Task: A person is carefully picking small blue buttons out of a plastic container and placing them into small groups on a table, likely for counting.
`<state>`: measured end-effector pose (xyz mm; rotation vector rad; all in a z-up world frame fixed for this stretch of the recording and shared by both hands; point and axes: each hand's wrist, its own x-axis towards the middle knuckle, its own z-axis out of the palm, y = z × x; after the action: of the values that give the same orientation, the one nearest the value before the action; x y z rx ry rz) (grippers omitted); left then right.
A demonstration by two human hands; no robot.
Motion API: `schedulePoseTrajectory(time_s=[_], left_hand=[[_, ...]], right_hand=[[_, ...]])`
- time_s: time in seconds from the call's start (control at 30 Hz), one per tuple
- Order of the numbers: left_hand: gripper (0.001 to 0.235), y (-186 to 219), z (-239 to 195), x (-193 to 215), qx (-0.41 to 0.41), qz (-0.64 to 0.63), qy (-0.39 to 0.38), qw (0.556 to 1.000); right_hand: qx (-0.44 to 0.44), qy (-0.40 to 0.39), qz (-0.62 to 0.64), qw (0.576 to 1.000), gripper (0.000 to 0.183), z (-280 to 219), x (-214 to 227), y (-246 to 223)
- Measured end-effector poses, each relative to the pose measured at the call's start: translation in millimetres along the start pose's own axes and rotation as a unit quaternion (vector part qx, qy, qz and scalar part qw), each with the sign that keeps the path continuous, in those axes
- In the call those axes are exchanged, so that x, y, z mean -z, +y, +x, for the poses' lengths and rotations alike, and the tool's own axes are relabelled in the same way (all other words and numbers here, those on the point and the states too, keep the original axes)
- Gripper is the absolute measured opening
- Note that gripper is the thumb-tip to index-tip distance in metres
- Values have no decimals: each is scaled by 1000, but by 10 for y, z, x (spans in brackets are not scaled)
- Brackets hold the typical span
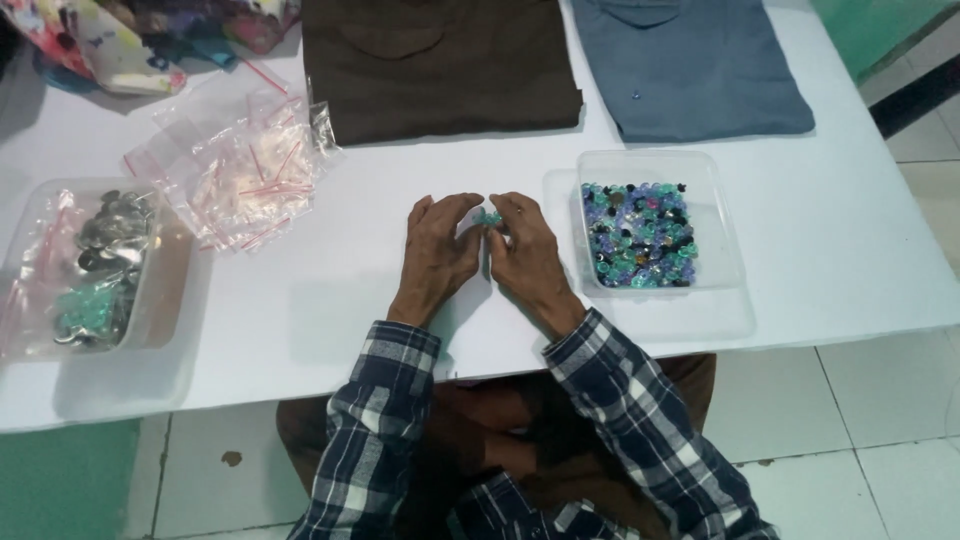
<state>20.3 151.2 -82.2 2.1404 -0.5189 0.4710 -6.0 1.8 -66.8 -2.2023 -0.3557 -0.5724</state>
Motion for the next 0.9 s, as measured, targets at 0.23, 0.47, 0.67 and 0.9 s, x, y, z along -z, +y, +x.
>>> schedulePoseTrajectory(time_s=[0.23, 0.47, 0.67, 0.9], left_hand=[[28, 566, 50, 102, -40, -44, 111, 992], [19, 1255, 363, -251, -127, -53, -19, 990], [19, 1298, 715, -1043, -127, 131, -213, 960], [7, 1074, 724, -1469, -149, 239, -184, 942]], right_hand=[[110, 44, -106, 987, 42, -308, 330, -496], [73, 32, -278, 957, 22, -344, 1624, 115], [-114, -261, -366, 886, 27, 342, 2032, 262], [-40, -290, -375, 880, 11, 339, 1779, 928]])
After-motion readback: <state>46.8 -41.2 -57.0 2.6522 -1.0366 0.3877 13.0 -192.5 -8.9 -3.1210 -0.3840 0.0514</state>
